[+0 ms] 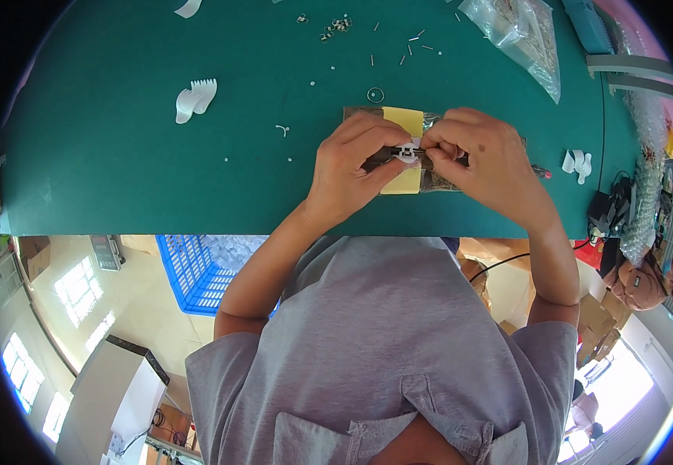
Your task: The person assembles hair clipper blades by placing a white plastic component and a metal blade into a jig, inserting a metal pin, and pressing the assembly together using a manual lever tool. The completed parts are then removed and dropped into a blue plastic crate.
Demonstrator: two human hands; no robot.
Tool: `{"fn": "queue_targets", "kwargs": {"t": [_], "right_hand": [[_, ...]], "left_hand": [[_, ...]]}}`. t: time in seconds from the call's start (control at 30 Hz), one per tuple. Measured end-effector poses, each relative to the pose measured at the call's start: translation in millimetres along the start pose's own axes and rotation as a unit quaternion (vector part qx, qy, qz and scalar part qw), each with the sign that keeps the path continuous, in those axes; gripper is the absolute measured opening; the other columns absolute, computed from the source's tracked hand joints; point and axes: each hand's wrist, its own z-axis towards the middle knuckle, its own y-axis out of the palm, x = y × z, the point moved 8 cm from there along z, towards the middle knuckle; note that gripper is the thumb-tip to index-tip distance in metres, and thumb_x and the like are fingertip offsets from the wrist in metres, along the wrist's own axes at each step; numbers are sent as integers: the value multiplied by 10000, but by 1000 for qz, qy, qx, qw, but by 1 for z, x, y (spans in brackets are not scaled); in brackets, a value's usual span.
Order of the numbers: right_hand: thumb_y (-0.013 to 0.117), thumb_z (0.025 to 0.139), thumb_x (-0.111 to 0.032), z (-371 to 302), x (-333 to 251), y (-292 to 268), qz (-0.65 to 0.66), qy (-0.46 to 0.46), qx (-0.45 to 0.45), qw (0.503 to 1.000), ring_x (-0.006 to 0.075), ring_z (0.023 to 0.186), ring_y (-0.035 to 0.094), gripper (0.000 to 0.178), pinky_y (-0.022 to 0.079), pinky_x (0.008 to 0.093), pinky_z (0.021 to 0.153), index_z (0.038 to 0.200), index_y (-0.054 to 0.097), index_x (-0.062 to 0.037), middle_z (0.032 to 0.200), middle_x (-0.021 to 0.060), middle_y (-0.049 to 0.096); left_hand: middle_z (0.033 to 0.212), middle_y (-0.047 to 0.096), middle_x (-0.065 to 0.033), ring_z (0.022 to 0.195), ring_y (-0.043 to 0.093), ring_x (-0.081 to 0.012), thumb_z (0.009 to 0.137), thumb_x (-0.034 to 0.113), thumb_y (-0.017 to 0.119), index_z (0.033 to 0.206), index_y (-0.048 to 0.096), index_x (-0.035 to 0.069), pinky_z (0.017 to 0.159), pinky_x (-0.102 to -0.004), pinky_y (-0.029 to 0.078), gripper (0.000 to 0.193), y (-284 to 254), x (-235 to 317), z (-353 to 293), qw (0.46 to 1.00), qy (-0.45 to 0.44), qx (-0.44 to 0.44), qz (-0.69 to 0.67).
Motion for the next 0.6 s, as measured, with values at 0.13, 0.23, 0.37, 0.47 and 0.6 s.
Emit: {"fn": "queue_targets", "kwargs": {"t": [0.13,0.23,0.37,0.47,0.6], "right_hand": [[697,848,-119,-1,-1,1,-3,-15,5,1000,260,760,663,60,524,418,637,862,696,-60,765,59,638],[753,842,-91,-5,-1,0,-14,1,46,999,214,685,648,67,495,372,602,888,717,-58,743,47,623],[757,843,-97,-5,-21,-2,-124,-77,75,986,248,691,659,64,507,392,609,855,705,-61,756,55,642],[751,855,-170,-7,-20,6,-130,-77,71,986,259,741,664,160,540,414,657,800,658,-52,760,59,618],[761,841,-144,-15,-11,4,-60,-56,124,989,265,743,664,146,541,411,656,799,655,-52,757,64,616]], "left_hand": [[1013,741,-65,976,689,-253,717,-45,848,998,748,53,791,-352,586,313,1,-2,-1,1000,1,8,-13],[1016,741,-63,982,686,-252,715,-49,848,997,748,53,797,-354,587,316,0,-2,-1,1000,2,8,-12],[1013,742,-57,979,685,-251,715,-58,841,999,748,53,802,-354,585,319,0,-5,-3,1000,-6,8,-17],[1008,743,-56,980,684,-251,712,-64,838,1001,748,51,803,-350,582,323,1,-4,-1,1000,-3,7,-13],[1005,744,-55,981,684,-248,715,-65,840,1003,750,51,795,-348,580,324,1,-5,-2,1000,-4,10,-17]]}}
